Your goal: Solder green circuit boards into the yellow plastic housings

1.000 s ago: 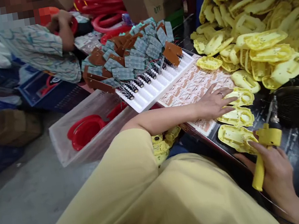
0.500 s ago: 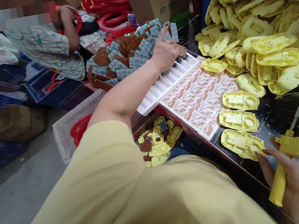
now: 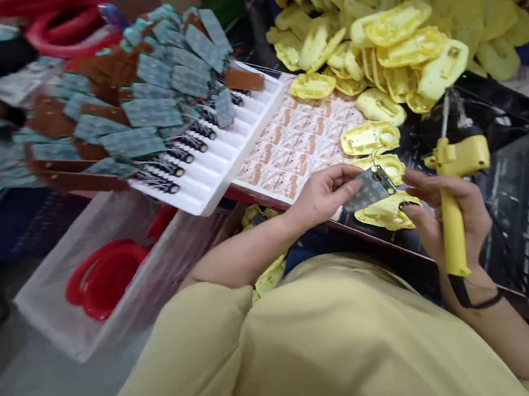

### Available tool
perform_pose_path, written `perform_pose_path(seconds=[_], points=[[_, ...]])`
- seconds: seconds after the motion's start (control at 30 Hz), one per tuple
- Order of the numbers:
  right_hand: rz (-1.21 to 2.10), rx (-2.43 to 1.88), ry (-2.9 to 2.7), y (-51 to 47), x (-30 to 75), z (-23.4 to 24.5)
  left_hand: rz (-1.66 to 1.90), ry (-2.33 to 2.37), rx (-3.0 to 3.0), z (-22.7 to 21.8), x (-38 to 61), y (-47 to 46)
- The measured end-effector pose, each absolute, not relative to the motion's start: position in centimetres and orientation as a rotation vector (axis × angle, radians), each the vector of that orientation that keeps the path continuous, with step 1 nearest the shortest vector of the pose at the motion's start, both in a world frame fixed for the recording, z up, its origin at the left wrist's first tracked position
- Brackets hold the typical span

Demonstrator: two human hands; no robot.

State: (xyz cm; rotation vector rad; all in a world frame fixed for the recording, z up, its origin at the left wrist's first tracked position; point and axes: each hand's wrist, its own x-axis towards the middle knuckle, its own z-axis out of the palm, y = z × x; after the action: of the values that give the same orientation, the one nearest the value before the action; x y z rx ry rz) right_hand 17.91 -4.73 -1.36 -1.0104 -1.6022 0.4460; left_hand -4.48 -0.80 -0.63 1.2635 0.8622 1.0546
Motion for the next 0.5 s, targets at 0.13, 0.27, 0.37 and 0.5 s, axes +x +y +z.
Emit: perform_pose_path(seconds=[0.13, 0.27, 0.37, 0.5], points=[[0.381, -1.091, -1.509, -5.2, 17.3, -1.0, 1.008, 0.819, 1.197, -2.4, -2.2, -1.9], [0.271, -1.163, -1.567, -6.1, 17.5, -0.7, 1.044, 0.758, 1.286, -1.5, -2.0, -0.3], [0.179, -1.121, -1.626, -6.3, 17.3, -0.5, 1.034, 0.724, 1.164, -0.7, -0.9, 0.5], [0.122, -1.063, -1.656, -6.2, 16.6, -0.7, 1.058, 0.704, 0.96, -0.2, 0.7, 0.3]])
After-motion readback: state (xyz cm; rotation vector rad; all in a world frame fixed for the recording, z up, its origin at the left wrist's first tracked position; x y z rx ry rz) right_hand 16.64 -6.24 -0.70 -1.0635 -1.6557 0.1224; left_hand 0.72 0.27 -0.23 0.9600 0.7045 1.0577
